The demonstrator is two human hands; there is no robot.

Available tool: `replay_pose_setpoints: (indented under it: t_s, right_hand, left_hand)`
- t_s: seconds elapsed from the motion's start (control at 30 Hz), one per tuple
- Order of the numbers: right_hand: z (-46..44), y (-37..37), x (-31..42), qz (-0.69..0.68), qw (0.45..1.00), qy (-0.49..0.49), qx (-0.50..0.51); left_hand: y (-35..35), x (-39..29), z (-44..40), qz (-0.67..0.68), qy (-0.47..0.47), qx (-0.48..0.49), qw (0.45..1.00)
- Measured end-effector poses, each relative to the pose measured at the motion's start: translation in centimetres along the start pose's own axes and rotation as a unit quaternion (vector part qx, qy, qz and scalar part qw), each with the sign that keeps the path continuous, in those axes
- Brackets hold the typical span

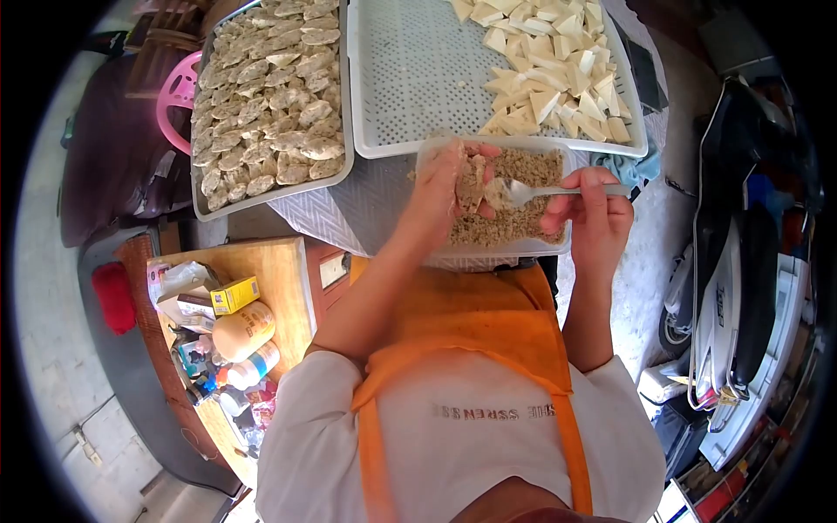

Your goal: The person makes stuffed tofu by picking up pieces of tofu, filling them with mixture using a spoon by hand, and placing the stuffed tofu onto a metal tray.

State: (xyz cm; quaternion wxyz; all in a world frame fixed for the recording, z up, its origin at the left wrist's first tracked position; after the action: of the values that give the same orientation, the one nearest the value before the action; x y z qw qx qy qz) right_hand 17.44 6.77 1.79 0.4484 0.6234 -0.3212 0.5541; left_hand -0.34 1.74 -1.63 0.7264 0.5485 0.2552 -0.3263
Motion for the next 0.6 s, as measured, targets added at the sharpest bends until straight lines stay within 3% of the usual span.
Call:
replay_pose_setpoints:
  t_s: [0.03,0.1,0.13,0.23,0.27,0.37,0.4,0.5,0.53,0.6]
  right_hand:
    - [0.0,0.7,0.1,0.035,0.999,-0.024,-0.002]
    - [0.0,2.5,0.2,0.105,0.992,-0.073,-0.007]
    - [0.0,3.4,0.9,0.206,0.972,-0.113,0.024]
    - [0.3,4.3,1.7,0.371,0.890,-0.250,0.091]
    - [0.5,4.1,1.3,0.340,0.885,-0.315,0.038]
    - [0.6,2.3,2.3,0.308,0.924,-0.220,-0.046]
    - [0.1,2.2,2.1,0.303,0.941,-0.138,-0.053]
    - [-1.4,0.7,-3.2,0.373,0.922,0.003,0.101]
    - [-1.4,1.0,-4.1,0.347,0.923,0.010,0.165]
    - [-0.8,1.6,-4.0,0.217,0.963,0.089,0.132]
  left_hand:
    - [0.1,0.0,0.0,0.006,-0.009,0.008,1.000]
    - [-0.2,0.1,-0.2,-0.136,0.012,0.060,0.989]
    - [-0.4,0.2,-0.3,-0.205,0.022,0.086,0.975]
    - [-0.8,1.3,-0.2,-0.246,0.012,0.053,0.968]
    - [-1.0,1.2,-0.1,-0.199,0.015,0.039,0.979]
    - [-0.9,0.8,0.0,-0.102,0.019,0.006,0.995]
    - [-0.6,0.5,0.1,-0.103,0.016,0.003,0.995]
    - [-0.3,0.2,0.1,-0.081,0.023,0.006,0.996]
    - [-0.4,0.1,0.0,-0.068,0.028,0.007,0.997]
    - [-1.4,0.0,0.0,0.013,0.004,0.046,0.999]
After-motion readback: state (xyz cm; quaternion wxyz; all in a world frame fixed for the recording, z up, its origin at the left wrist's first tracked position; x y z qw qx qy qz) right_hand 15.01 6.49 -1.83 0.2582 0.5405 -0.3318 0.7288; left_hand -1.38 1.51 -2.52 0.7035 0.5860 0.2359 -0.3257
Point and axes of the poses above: each hand's wrist, its own z-axis away from the middle knuckle, its own y-axis out of the palm, x = y × z, the point moved 2 cm from there along -z, towards the middle knuckle, and after that the axes turned 8 degrees about x, right-handed, at the moved point
